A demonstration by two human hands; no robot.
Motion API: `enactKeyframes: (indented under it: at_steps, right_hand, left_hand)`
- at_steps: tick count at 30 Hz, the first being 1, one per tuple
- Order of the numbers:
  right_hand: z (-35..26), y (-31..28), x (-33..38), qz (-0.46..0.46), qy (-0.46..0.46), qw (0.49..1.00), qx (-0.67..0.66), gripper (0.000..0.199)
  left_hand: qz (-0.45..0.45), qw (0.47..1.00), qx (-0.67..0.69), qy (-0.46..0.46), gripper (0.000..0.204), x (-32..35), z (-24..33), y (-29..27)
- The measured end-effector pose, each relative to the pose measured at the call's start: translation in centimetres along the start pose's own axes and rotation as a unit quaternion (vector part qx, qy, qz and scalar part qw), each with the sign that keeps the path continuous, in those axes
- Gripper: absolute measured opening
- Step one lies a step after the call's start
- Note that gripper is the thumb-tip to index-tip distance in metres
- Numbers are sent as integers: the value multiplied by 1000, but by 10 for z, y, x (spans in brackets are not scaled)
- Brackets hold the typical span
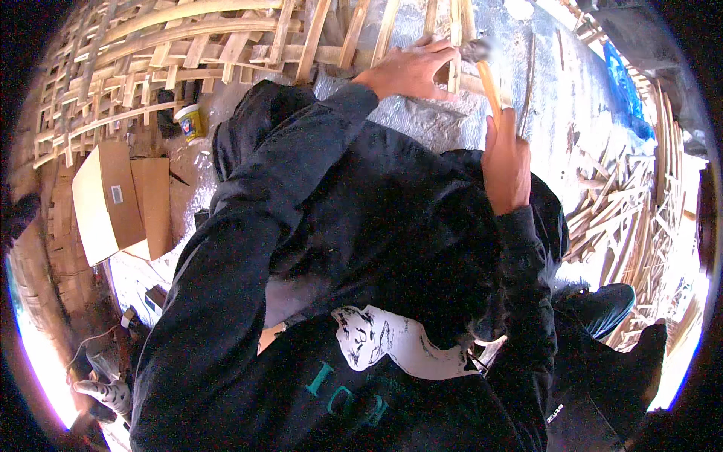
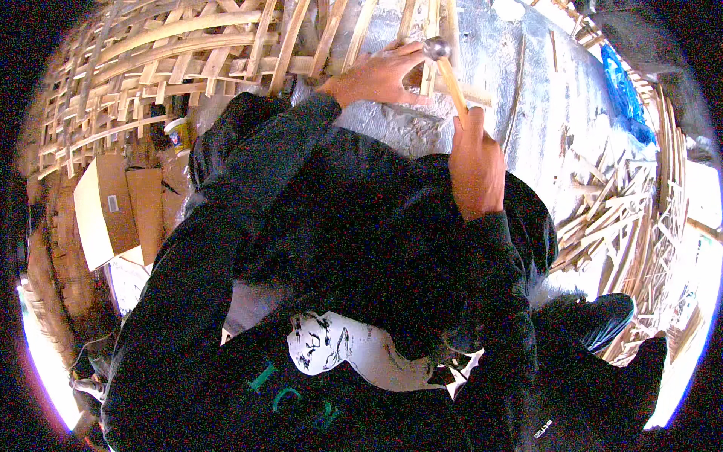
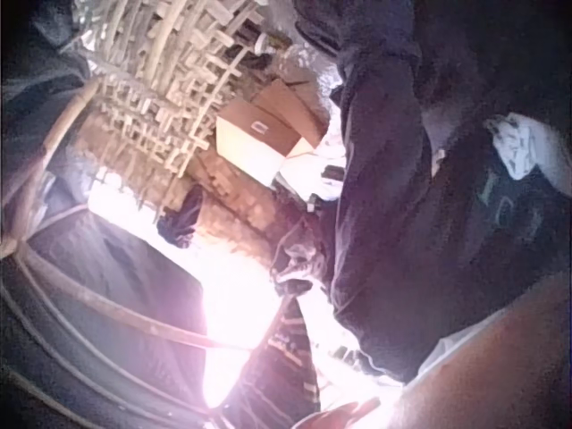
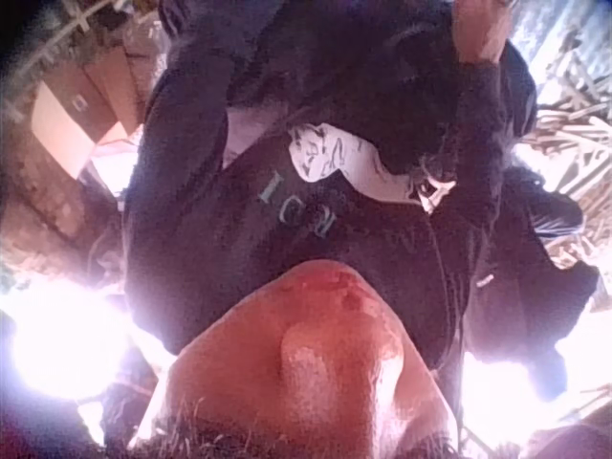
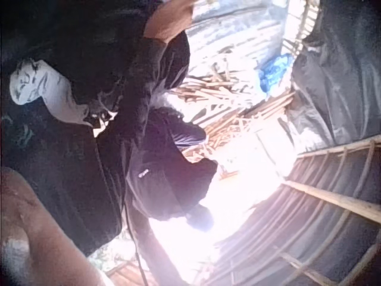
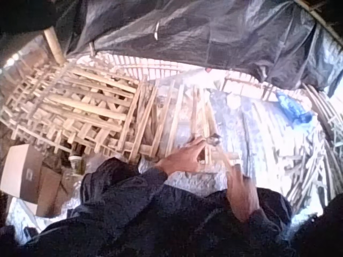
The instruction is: The person assembles a wood frame by placing thin slats onto a larger structure and hammering small nails into the joints.
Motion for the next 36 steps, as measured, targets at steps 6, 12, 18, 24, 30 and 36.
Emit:
enactKeyframes:
  at_steps: [6, 12, 18, 24, 30, 36]
  right_hand:
    - [-1, 12, -2, 1, -30, 999, 15, 20]
    - [14, 20, 14, 72, -15, 997, -25, 19]
    - [-2, -6, 7, 87, 11, 995, -53, 20]
    - [15, 17, 6, 87, -93, 988, 85, 19]
    - [-24, -28, 6, 176, -20, 982, -60, 14]
    - [10, 22, -1, 50, -41, 998, 19, 20]
  left_hand:
    - [39, 999, -1, 17, 94, 3, -9, -1]
    - [14, 999, -35, -15, 96, 3, 10, -12]
    - [36, 999, 31, 25, 99, 2, -8, 1]
    - [23, 999, 19, 15, 101, 0, 0, -3]
    - [54, 996, 34, 66, 99, -2, -9, 2]
    - [6, 999, 22, 24, 98, 0, -7, 4]
Point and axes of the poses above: each hand's wrist, its own x-axis away from the middle knuckle, its own y-axis out of the palm, z = x × y, the point moved 5 cm from there along -x, towards the middle knuckle, and after that the axes turned 2 degrees about x, right-handed, at the moved point
